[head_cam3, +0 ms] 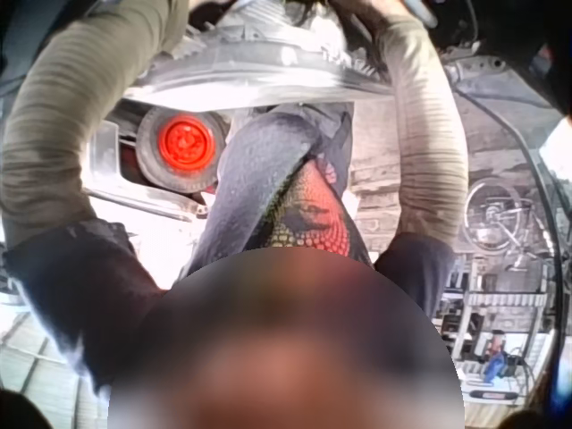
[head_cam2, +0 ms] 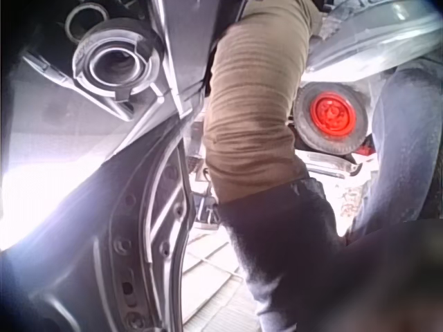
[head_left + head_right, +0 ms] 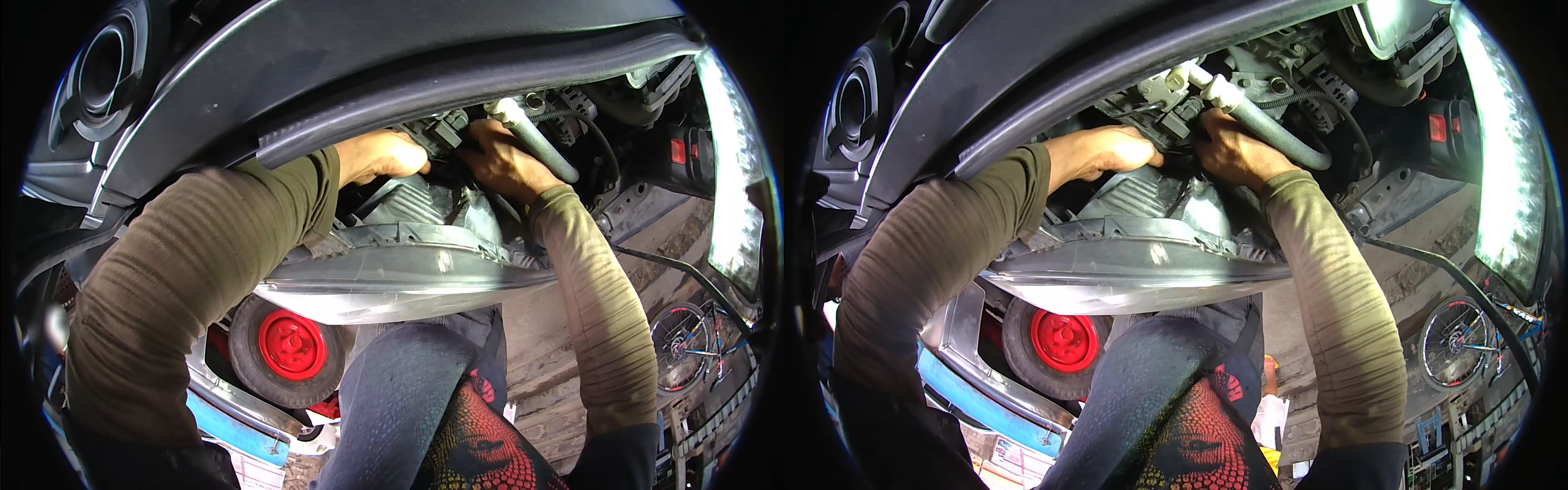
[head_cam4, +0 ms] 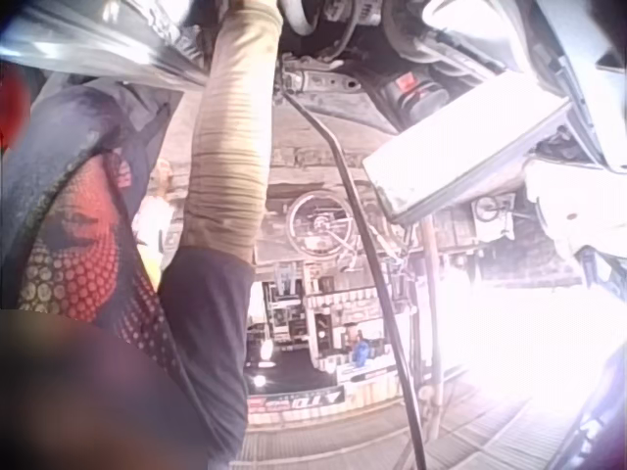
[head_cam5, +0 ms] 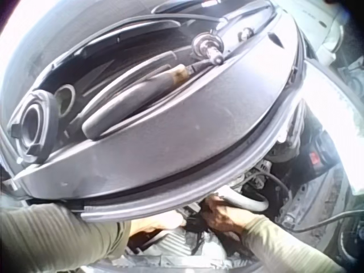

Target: The person works under the open hood of a grey car, manipulating wires and connectors near the headlight assembly. They then remove a small cylindrical component, inspect it, and reinsert it into the headlight area.

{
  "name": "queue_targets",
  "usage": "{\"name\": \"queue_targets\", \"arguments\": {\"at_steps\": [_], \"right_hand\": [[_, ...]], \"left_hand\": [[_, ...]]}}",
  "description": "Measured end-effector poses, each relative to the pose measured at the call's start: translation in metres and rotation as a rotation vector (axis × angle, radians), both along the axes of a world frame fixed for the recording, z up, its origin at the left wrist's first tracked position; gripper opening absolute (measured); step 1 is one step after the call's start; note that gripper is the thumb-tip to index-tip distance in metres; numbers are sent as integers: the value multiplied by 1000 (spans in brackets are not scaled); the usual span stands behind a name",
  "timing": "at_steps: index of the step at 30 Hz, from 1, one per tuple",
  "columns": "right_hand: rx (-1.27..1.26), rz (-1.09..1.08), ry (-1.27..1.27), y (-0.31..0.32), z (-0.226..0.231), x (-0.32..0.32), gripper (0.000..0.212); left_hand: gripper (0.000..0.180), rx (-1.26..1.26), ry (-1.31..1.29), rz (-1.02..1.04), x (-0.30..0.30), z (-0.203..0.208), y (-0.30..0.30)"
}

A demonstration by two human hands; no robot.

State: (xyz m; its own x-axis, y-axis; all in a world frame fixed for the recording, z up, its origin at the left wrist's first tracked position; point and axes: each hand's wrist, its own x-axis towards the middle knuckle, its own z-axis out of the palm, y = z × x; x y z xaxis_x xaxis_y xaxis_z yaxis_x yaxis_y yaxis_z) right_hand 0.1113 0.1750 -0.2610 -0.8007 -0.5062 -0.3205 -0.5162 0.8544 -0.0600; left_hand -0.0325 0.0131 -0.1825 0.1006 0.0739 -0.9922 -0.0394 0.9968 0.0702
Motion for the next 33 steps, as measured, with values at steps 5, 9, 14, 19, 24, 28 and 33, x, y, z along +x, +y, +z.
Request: {"name": "queue_targets", "arguments": {"at_steps": [5, 9, 14, 19, 24, 28, 33], "right_hand": [[-871, -1040, -659, -8, -8, -12, 17], [-1084, -1276, -743, -8, -10, -5, 17], [-459, -974, -494, -15, 22, 4, 43], [-649, -1147, -542, -12, 50, 8, 61], [-709, -987, -520, -12, 38, 9, 39], [-519, -489, -295, -6, 23, 6, 25], [-591, -692, -480, -13, 17, 0, 28]], "left_hand": [[61, 23, 8, -31, -1, 1, 0], [59, 40, 24, -20, 2, -8, -3], [61, 36, 6, 3, 2, -12, -6], [61, 27, -10, -16, 1, -8, -5], [60, 41, 14, 0, 2, -7, -6], [62, 81, 27, 4, 2, -8, -6], [62, 110, 6, 13, 0, -8, -7]]}}
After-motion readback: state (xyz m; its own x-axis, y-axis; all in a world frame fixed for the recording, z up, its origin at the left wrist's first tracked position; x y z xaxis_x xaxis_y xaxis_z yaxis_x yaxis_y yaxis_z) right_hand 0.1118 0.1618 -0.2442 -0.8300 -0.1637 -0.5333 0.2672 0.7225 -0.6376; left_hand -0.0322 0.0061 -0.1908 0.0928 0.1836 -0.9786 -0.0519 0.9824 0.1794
